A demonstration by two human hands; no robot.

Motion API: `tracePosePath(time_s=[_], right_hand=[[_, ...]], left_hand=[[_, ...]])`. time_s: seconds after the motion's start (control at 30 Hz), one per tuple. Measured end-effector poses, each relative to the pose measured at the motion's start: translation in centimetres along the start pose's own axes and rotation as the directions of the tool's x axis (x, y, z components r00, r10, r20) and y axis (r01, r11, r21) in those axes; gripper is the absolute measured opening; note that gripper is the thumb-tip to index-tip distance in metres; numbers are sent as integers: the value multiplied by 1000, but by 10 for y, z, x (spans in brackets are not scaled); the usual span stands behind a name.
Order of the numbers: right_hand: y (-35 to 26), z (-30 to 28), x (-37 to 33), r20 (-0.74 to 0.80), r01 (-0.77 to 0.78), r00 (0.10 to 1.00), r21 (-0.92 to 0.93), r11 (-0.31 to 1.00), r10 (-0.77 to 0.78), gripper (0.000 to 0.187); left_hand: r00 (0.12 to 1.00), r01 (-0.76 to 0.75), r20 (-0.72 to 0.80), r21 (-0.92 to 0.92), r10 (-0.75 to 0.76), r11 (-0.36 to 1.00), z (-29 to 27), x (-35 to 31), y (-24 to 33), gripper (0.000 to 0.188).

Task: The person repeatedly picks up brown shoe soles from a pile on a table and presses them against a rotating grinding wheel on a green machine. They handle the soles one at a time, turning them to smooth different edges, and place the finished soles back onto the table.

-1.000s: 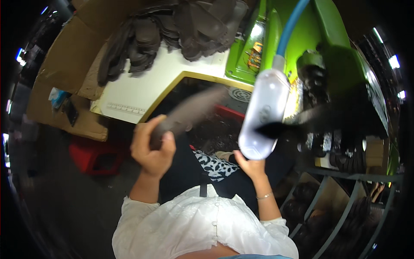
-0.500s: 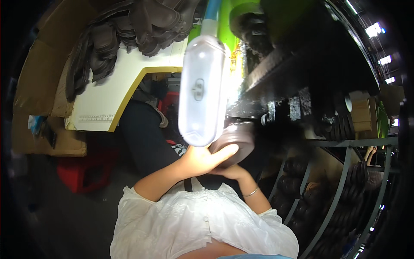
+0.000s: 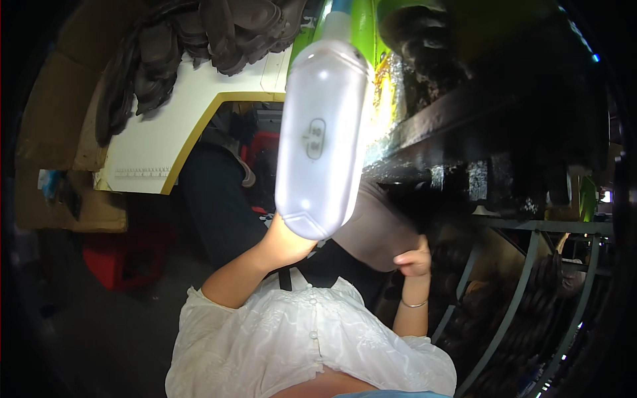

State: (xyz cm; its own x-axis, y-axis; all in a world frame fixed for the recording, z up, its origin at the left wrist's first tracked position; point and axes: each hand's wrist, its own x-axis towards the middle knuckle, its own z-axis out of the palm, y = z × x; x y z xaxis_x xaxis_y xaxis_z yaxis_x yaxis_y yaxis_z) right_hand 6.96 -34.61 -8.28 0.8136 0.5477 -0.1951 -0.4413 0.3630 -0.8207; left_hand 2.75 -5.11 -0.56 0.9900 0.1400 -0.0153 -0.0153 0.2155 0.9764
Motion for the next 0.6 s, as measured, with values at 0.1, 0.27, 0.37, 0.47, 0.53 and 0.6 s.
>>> tracePosePath(time_s=[0.1, 0.27, 0.37, 0.47, 0.53, 0.6], right_hand=[[-33, 17, 7, -219, 290, 937, 50, 956, -273, 49], [-55, 62, 33, -288, 424, 861, -47, 904, -419, 55], [-45, 83, 44, -208, 435, 862, -169, 885, -463, 44], [-35, 100, 52, -93, 398, 900, -224, 890, -426, 49], [-34, 117, 61, -65, 400, 903, -237, 885, -425, 52], [-36, 123, 69, 44, 431, 886, -445, 785, -462, 52]], left_hand=[[999, 23, 30, -51, -21, 998, -2, 2, 1, 27], [998, -17, 56, -261, 33, 965, -22, 1, 16, 36], [992, -98, -81, -10, 97, 995, -41, -6, 22, 29], [987, -28, -158, -35, 22, 999, -71, -17, 13, 23], [990, 73, -118, 1, -73, 997, -88, -22, 11, 24], [985, 168, -47, 47, -166, 985, -96, -28, 8, 26]])
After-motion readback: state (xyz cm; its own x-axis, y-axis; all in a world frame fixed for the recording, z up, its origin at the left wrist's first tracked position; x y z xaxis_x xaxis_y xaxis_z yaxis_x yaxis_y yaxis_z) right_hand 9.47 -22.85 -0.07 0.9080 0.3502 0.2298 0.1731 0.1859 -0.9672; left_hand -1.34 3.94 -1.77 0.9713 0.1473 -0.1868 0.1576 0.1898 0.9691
